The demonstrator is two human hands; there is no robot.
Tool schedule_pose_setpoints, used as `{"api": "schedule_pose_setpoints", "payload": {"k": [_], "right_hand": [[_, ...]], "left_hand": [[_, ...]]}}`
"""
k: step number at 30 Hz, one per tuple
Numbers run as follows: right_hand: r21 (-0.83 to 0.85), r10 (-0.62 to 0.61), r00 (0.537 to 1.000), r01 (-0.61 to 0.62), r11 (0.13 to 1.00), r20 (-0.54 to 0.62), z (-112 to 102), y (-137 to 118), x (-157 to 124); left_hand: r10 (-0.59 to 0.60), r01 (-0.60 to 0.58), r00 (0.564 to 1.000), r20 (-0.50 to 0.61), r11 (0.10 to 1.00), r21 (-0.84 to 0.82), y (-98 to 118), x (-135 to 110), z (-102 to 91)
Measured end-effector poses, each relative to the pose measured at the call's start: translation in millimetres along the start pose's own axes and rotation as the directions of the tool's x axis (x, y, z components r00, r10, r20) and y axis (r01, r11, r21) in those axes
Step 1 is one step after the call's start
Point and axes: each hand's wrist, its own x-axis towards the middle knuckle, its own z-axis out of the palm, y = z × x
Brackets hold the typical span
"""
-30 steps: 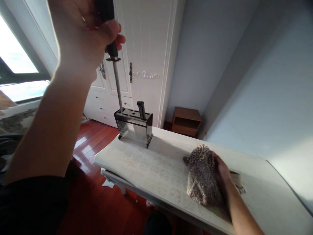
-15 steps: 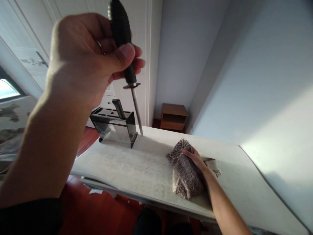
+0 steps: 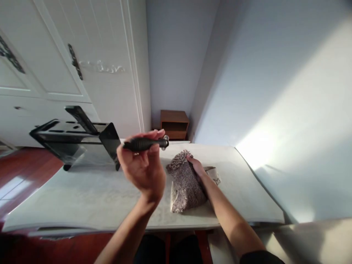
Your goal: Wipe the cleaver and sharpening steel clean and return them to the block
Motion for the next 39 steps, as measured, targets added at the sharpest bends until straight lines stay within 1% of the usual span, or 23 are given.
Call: {"api": "schedule_pose_setpoints", "payload": {"k": [3, 5, 7, 8, 10, 12, 14, 16, 18, 19, 21, 23, 26, 30, 32, 34, 35, 36, 37, 39], "right_hand": [[0.105, 0.157, 0.987, -0.16, 0.982, 0.032, -1, -10, -10], [0.146, 0.174, 0.98, -0.187, 0.971, 0.097, 0, -16, -18], [0.141, 0.143, 0.98, -0.162, 0.977, 0.137, 0, -21, -24], [0.134, 0.108, 0.985, -0.126, 0.983, 0.131, 0, -22, -27], [0.128, 0.023, 0.997, -0.033, 0.991, 0.077, -3, -21, -30], [0.147, -0.045, 0.999, 0.041, 0.988, 0.021, -7, -20, -32], [0.185, -0.066, 0.998, 0.062, 0.981, 0.017, -9, -21, -32], [0.23, -0.068, 0.997, 0.058, 0.971, 0.036, -8, -23, -33], [0.273, -0.072, 0.996, 0.055, 0.96, 0.051, -5, -26, -34], [0.29, -0.075, 0.996, 0.057, 0.955, 0.052, -3, -27, -35], [0.304, -0.076, 0.996, 0.06, 0.951, 0.043, 1, -28, -37], [0.296, -0.072, 0.997, 0.064, 0.953, 0.019, 3, -27, -39], [0.272, -0.059, 0.998, 0.061, 0.96, -0.015, 4, -25, -42], [0.293, -0.029, 1.0, 0.031, 0.956, -0.012, 4, -22, -45], [0.318, -0.009, 1.0, 0.005, 0.948, 0.011, 5, -22, -47], [0.34, 0.014, 1.0, -0.02, 0.94, 0.02, 7, -23, -48], [0.347, 0.021, 1.0, -0.027, 0.937, 0.02, 7, -23, -48], [0.351, 0.025, 1.0, -0.03, 0.936, 0.018, 7, -23, -48], [0.352, 0.026, 1.0, -0.029, 0.935, 0.014, 7, -23, -47], [0.355, 0.019, 1.0, -0.016, 0.935, -0.005, 6, -23, -46]], "left_hand": [[-0.063, 0.064, 0.998, -0.018, 0.995, 0.081, -18, -44, 1.0], [-0.11, 0.109, 0.994, 0.0, 0.991, 0.077, -28, -66, -0.1], [-0.175, 0.173, 0.984, 0.026, 0.982, 0.074, -37, -83, -2.5], [-0.193, 0.19, 0.981, 0.034, 0.979, 0.08, -41, -90, -4.2], [-0.227, 0.222, 0.973, 0.044, 0.971, 0.091, -47, -102, -9.2], [-0.284, 0.277, 0.957, 0.059, 0.955, 0.103, -53, -113, -16.7], [-0.379, 0.364, 0.921, 0.084, 0.919, 0.151, -60, -121, -26.6], [-0.483, 0.444, 0.869, 0.109, 0.857, 0.263, -66, -125, -38.0], [-0.594, 0.489, 0.793, 0.136, 0.753, 0.44, -70, -125, -48.6], [-0.636, 0.482, 0.759, 0.142, 0.694, 0.535, -72, -123, -53.2], [-0.694, 0.42, 0.701, 0.166, 0.59, 0.689, -77, -117, -60.1], [-0.735, 0.353, 0.644, 0.213, 0.533, 0.769, -82, -110, -64.0], [-0.781, 0.278, 0.544, 0.306, 0.512, 0.813, -91, -98, -65.8], [-0.801, 0.183, 0.416, 0.431, 0.537, 0.823, -99, -84, -62.6], [-0.806, 0.165, 0.349, 0.478, 0.555, 0.815, -102, -80, -59.1], [-0.825, 0.199, 0.275, 0.494, 0.551, 0.81, -105, -77, -55.0], [-0.85, 0.256, 0.222, 0.477, 0.523, 0.813, -108, -76, -53.2], [-0.884, 0.343, 0.144, 0.445, 0.467, 0.815, -110, -75, -51.7], [-0.914, 0.45, 0.038, 0.403, 0.376, 0.81, -114, -74, -50.6], [-0.918, 0.64, -0.213, 0.334, 0.127, 0.758, -120, -73, -50.1]]}}
